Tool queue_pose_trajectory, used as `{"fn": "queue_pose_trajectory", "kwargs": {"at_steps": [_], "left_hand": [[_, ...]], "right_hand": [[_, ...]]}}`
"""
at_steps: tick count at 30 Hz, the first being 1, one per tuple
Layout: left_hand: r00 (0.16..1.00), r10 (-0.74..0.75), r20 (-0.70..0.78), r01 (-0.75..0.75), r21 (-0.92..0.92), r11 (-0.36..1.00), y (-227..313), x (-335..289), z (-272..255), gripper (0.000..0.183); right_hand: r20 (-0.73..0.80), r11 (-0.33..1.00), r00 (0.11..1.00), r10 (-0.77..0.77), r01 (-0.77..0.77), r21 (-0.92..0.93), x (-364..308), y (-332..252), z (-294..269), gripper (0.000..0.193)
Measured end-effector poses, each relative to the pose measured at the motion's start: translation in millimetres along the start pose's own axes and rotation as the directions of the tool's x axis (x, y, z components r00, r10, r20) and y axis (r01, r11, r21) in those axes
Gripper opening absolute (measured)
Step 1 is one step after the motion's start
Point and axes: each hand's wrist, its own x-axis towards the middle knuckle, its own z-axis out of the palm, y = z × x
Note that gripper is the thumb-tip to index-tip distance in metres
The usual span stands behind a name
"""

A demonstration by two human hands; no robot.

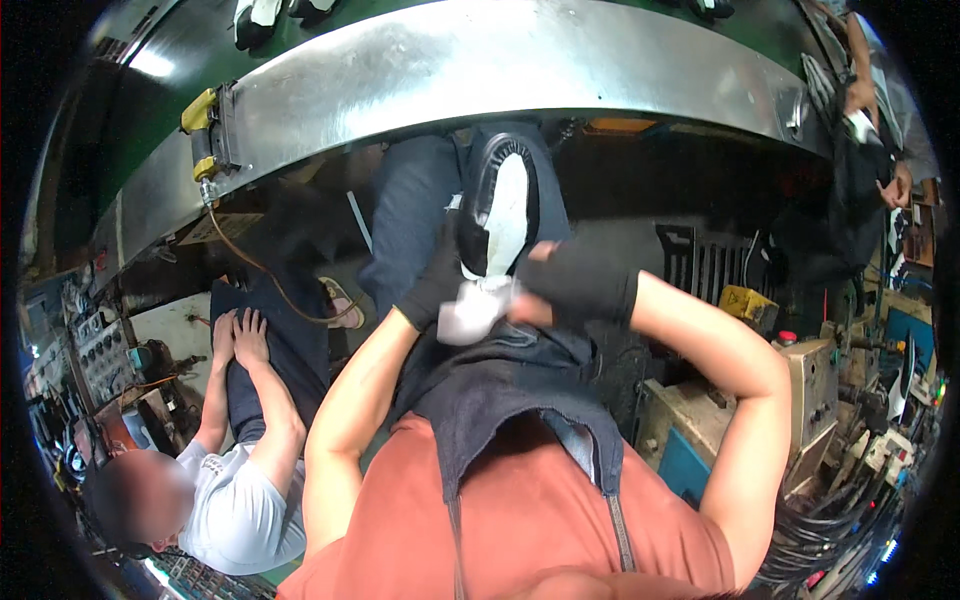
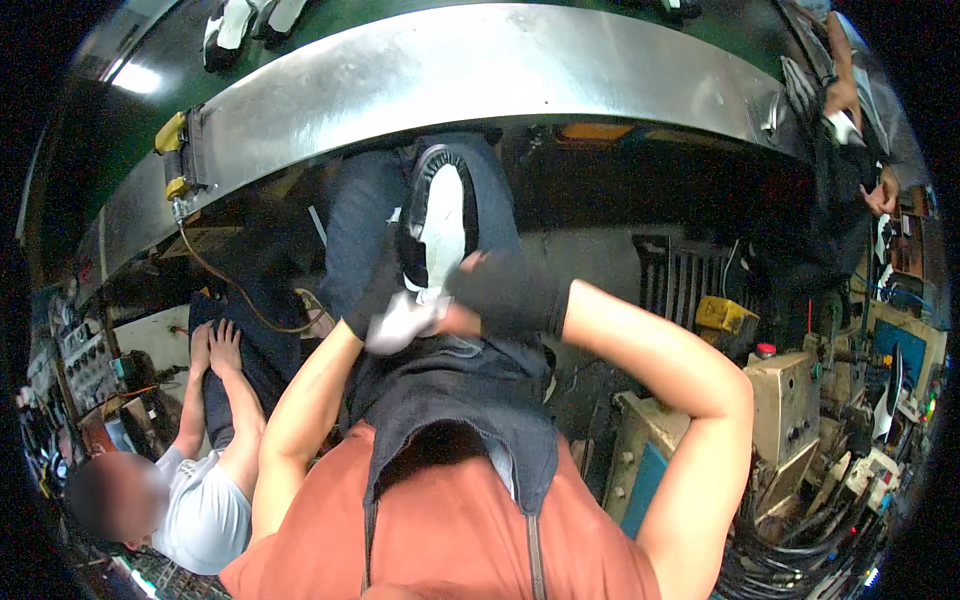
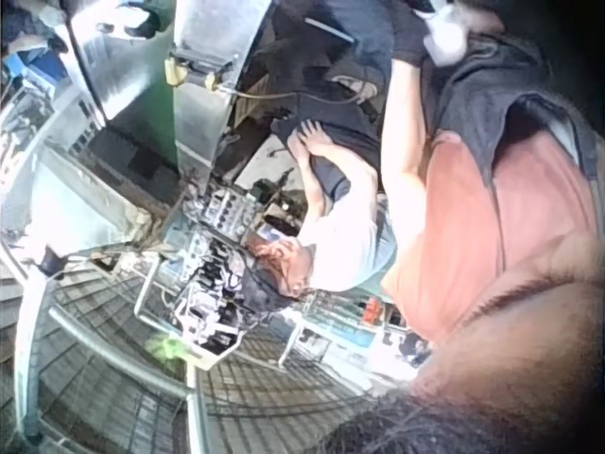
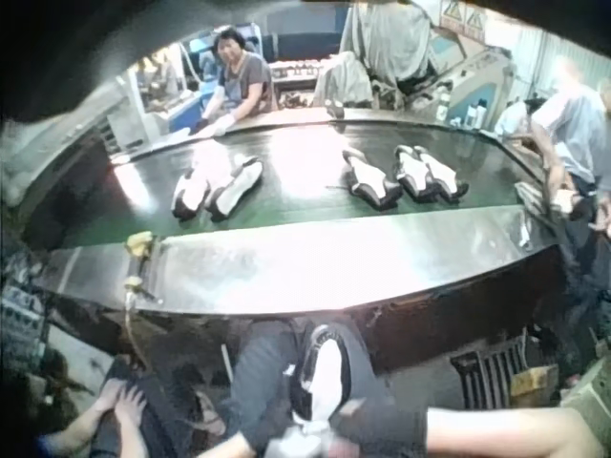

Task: The person uses a pair of pliers to trim excess material from the edges of white shoe parts. They pick up each part from a conveyor belt, hold it against their lap, and carefully scrape the edges before placing the finished item back on the belt.

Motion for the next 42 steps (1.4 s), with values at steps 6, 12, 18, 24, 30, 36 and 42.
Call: {"fn": "queue_pose_trajectory", "kwargs": {"at_steps": [6,12,18,24,30,36,42], "left_hand": [[0.993,-0.095,-0.068,0.093,-0.033,0.995,42,-4,-7,0.116],[0.98,-0.158,-0.12,0.152,-0.054,0.987,55,-1,-10,0.109],[0.974,-0.165,-0.155,0.184,0.119,0.976,74,-5,-5,0.106],[0.977,-0.159,-0.138,0.171,0.076,0.982,64,-5,-7,0.102],[0.908,-0.414,0.063,0.365,-0.602,0.71,81,15,-32,0.055],[0.861,-0.077,-0.502,0.16,0.125,0.979,38,30,21,0.036],[0.942,-0.222,-0.253,0.267,0.158,0.951,89,43,-13,0.05]], "right_hand": [[-0.091,0.986,0.996,0.004,-0.019,-0.166,-15,-17,19,0.035],[-0.028,0.844,0.889,0.457,-0.424,0.327,-69,50,26,0.036],[0.182,0.811,0.875,0.448,-0.483,0.33,-25,40,-23,0.04],[-0.222,0.978,0.956,0.191,-0.166,0.127,-27,98,47,0.032],[-0.285,0.996,0.954,0.087,-0.075,0.054,-8,104,51,0.029],[-0.196,0.973,0.955,0.22,-0.202,0.107,-31,88,46,0.032],[0.089,0.849,0.865,0.495,-0.502,0.162,-61,39,-26,0.028]]}}
